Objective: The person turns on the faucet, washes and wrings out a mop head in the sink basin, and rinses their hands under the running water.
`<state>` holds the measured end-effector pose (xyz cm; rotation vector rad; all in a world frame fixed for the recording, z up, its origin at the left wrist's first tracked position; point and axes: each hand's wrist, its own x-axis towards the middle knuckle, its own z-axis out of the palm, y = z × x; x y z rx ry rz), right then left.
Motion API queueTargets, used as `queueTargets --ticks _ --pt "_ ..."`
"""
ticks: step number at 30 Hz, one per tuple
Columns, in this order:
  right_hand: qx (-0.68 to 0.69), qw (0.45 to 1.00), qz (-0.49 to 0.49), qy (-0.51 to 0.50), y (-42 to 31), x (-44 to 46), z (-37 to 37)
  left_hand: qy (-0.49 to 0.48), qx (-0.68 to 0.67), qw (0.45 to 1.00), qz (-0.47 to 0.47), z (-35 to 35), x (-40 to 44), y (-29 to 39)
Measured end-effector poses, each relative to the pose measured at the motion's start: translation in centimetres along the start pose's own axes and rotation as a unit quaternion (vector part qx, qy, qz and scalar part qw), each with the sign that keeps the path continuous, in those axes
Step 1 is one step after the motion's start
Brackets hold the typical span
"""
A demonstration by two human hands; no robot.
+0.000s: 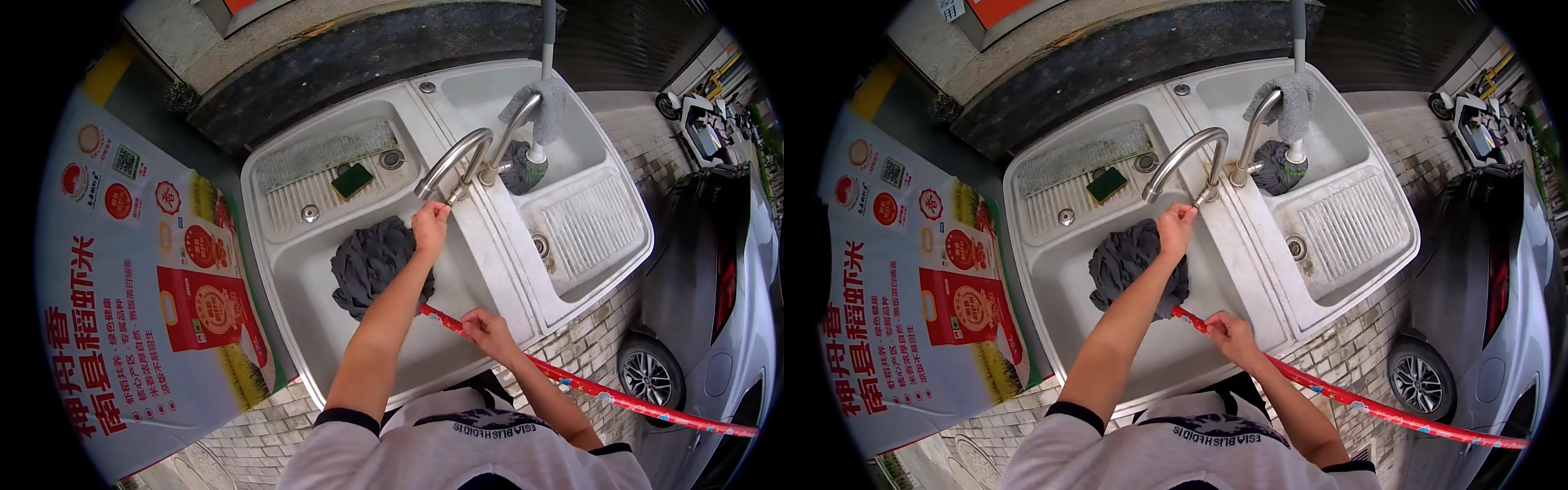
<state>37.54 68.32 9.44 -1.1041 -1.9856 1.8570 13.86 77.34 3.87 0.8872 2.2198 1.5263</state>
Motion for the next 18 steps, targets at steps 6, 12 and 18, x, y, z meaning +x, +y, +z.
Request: queueTargets --ticks 6,12,18 --pt "0.061 0.998 -0.004 -0.033 -1.7 3.2 -2.6 -0.065 -0.024 0.992 -0.107 -0.3 -0.1 0.9" --pt "0.170 0.984 0.037 -0.023 -4.2 5.5 -3.9 -0.046 -0.186 0.952 -0.239 0.4 0.2 1.4" --pt "0.185 0.980 0.056 -0.045 -4.9 6.0 -2.2 -0.053 -0.332 0.875 -0.349 1.0 0.7 0.4"
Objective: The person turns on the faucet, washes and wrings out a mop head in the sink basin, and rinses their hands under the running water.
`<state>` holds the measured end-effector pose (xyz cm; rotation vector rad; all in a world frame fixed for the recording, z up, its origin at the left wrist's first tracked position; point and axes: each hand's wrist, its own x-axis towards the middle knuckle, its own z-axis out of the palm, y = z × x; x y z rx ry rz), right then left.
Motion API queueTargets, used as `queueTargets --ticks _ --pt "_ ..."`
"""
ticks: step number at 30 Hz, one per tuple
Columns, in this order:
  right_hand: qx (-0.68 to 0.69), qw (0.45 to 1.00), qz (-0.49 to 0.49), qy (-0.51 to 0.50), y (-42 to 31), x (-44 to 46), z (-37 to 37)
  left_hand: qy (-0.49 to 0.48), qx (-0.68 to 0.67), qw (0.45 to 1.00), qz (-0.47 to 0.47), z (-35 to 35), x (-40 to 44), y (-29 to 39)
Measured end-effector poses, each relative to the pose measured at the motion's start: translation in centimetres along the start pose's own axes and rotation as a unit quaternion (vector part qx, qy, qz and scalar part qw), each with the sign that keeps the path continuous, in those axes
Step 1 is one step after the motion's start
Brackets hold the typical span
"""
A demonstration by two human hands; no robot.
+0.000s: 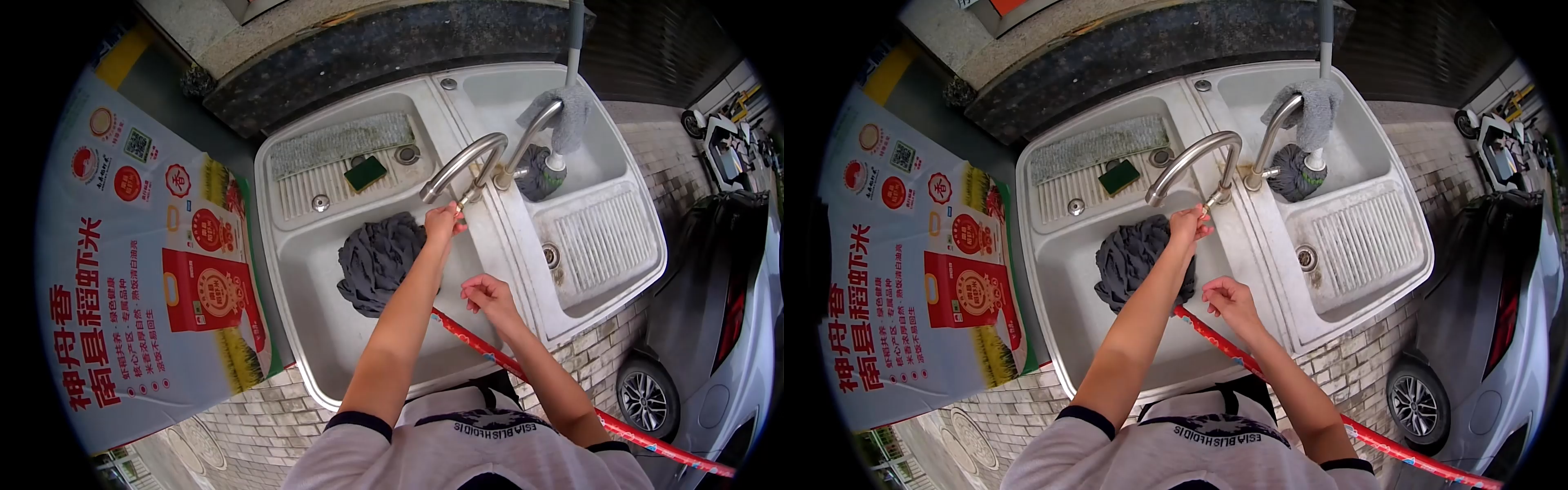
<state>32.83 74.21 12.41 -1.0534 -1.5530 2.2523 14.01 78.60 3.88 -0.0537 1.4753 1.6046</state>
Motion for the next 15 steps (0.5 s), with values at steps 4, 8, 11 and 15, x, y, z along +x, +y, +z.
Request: queueTargets --ticks 4,8,11,15 --pt "-0.008 0.999 -0.019 -0.036 -1.1 1.0 2.5 -0.040 -0.105 0.992 -0.057 -0.3 1.4 -1.2" --pt "0.095 0.994 -0.029 -0.043 -1.8 2.8 5.0 -0.133 -0.154 0.969 -0.144 -2.4 -0.7 0.0" --pt "0.248 0.968 0.009 -0.032 -1.3 5.4 7.3 -0.094 -0.228 0.965 -0.091 -7.7 -0.2 -4.2" --pt "0.391 0.916 0.092 -0.014 0.5 10.2 10.4 -0.125 -0.404 0.906 -0.029 -13.7 1.2 -5.6"
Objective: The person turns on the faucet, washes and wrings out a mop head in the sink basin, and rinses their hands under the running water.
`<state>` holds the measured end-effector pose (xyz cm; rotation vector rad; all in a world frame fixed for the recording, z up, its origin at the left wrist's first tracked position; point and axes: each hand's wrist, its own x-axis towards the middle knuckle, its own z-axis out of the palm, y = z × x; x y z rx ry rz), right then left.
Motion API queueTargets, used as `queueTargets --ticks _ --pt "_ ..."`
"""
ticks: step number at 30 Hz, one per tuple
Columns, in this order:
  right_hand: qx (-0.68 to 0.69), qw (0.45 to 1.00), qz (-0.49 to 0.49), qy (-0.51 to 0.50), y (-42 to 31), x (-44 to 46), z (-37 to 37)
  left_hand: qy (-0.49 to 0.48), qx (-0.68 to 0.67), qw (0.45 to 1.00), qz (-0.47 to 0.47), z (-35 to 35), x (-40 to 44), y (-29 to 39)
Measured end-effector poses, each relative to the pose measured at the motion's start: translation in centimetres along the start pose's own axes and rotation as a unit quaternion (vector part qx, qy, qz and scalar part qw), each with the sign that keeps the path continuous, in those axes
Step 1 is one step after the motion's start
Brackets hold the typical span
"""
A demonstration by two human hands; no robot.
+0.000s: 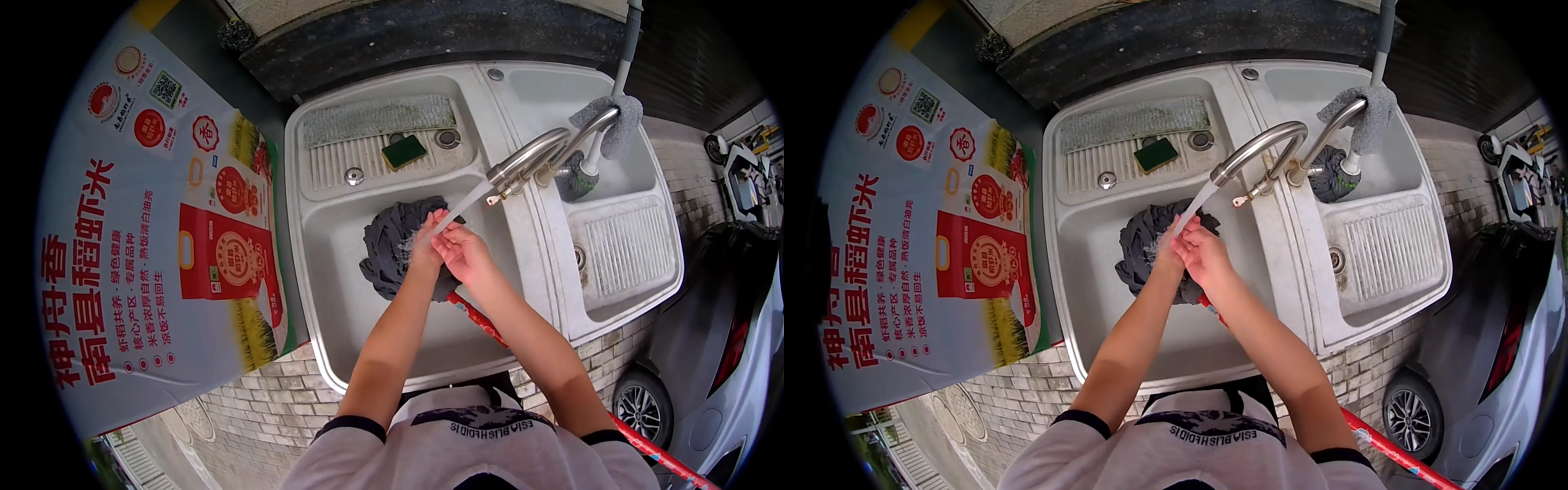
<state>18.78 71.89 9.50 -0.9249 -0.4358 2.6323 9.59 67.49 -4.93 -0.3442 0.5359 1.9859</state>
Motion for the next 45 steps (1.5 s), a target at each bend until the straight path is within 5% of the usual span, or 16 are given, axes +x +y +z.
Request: queueTargets --ticks 6,9,16,21,22,24,25,28,32,33,35,36,39,41,42,45 --pt "0.164 0.986 -0.003 -0.015 2.3 2.0 3.5 -0.121 0.062 0.987 0.083 4.2 -3.5 2.8" --pt "0.145 0.989 -0.004 -0.030 3.5 4.1 2.0 -0.222 0.074 0.949 0.213 0.4 -1.4 1.9" --pt "0.123 0.990 -0.062 -0.014 2.1 8.4 2.6 -0.112 -0.076 0.988 0.075 11.7 -8.0 1.5" --pt "-0.050 0.992 -0.102 0.055 1.8 8.0 2.5 -0.087 0.026 0.995 -0.041 5.0 -3.9 0.6" --pt "-0.180 0.973 -0.142 0.035 2.8 8.1 1.5 -0.061 0.032 0.997 -0.031 4.7 -3.5 0.7" --pt "-0.431 0.877 -0.213 -0.009 5.3 7.9 -0.5 -0.011 0.041 0.999 -0.008 4.4 -2.6 1.1" --pt "-0.613 0.686 -0.383 0.079 6.3 6.8 -0.1 0.014 0.046 0.999 0.003 4.3 -2.2 1.3" --pt "-0.728 0.592 -0.346 0.025 5.9 4.1 0.3 0.059 0.053 0.996 0.034 3.9 -2.1 1.9" --pt "-0.846 0.335 -0.414 -0.045 3.8 3.2 0.7 -0.089 -0.002 0.995 0.053 5.1 -3.6 1.9" --pt "-0.732 0.595 -0.311 -0.114 3.3 4.0 -0.2 -0.140 -0.034 0.987 0.076 5.4 -4.2 0.9" --pt "-0.790 0.460 -0.400 -0.066 2.3 6.8 -1.8 -0.217 -0.106 0.970 0.036 7.4 -5.6 1.1" --pt "-0.809 0.386 -0.441 -0.042 2.0 8.1 -2.2 -0.047 -0.103 0.993 0.024 10.0 -8.1 0.9" --pt "-0.672 0.712 -0.175 0.110 0.4 8.3 0.6 0.027 -0.041 0.999 0.006 7.0 -8.9 -0.5" --pt "-0.408 0.907 -0.084 0.066 1.8 9.1 -1.5 0.104 -0.078 0.991 0.032 5.6 -9.5 -0.8" --pt "-0.256 0.965 -0.033 0.040 2.5 9.0 -2.3 0.142 -0.098 0.984 0.045 5.0 -9.9 -0.7" --pt "-0.173 0.983 0.047 0.030 3.8 7.0 -2.3 0.210 -0.180 0.961 0.013 0.0 -10.1 -1.4"
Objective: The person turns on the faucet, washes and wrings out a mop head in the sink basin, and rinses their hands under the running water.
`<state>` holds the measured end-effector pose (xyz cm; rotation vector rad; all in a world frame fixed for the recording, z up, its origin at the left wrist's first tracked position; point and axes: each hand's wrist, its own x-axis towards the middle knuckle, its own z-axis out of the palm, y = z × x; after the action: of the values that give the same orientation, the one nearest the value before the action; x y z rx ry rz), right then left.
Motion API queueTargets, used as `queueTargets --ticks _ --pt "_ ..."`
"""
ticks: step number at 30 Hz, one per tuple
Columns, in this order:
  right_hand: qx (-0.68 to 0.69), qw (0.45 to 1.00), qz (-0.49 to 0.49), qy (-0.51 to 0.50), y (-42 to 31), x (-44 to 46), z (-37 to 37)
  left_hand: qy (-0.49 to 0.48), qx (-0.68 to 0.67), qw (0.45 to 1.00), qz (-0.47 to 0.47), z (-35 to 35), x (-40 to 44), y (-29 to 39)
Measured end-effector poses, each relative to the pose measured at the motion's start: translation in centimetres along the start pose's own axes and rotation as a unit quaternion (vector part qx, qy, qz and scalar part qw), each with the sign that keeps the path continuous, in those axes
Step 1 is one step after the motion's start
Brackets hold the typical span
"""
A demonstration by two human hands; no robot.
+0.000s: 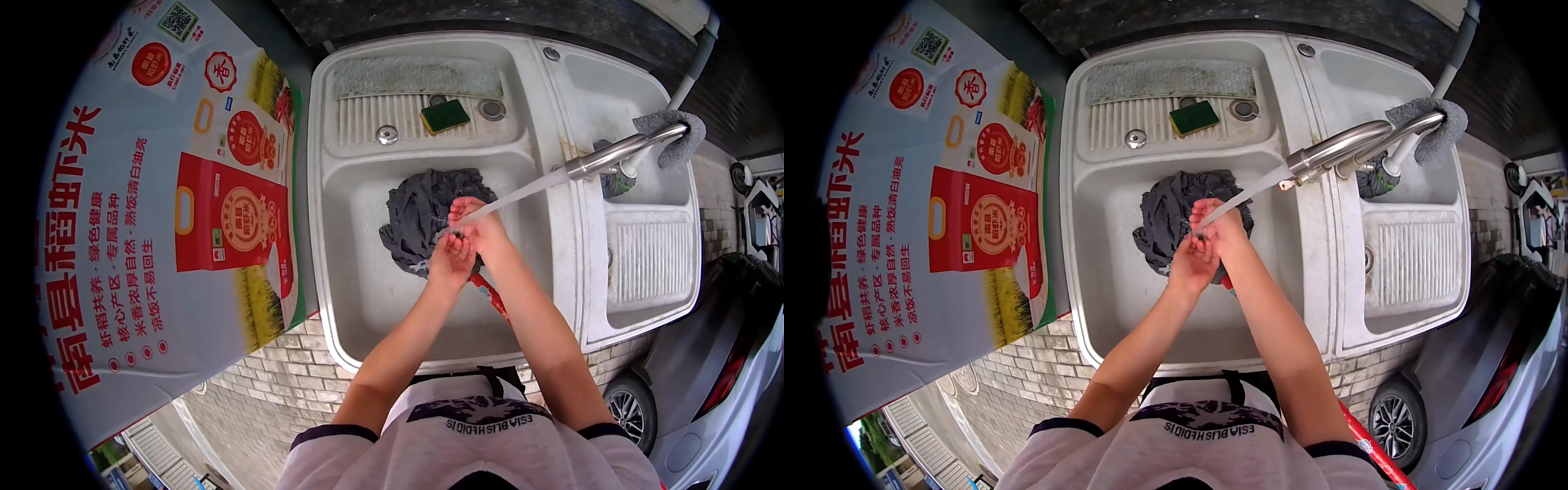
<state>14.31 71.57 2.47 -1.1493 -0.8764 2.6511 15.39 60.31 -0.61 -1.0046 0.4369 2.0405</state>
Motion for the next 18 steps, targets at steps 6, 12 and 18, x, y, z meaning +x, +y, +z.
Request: queueTargets --ticks 6,12,18 --pt "0.051 0.989 -0.010 -0.137 -2.3 -2.2 2.5 0.161 0.165 0.970 0.078 -2.9 4.1 2.1" --pt "-0.728 0.652 -0.199 0.075 4.5 -2.5 -5.2 0.092 0.421 0.894 0.120 -3.6 4.2 3.5" --pt "-0.823 0.565 0.032 0.035 10.2 -6.1 -11.0 0.077 0.413 0.894 0.156 -6.6 2.8 4.9"
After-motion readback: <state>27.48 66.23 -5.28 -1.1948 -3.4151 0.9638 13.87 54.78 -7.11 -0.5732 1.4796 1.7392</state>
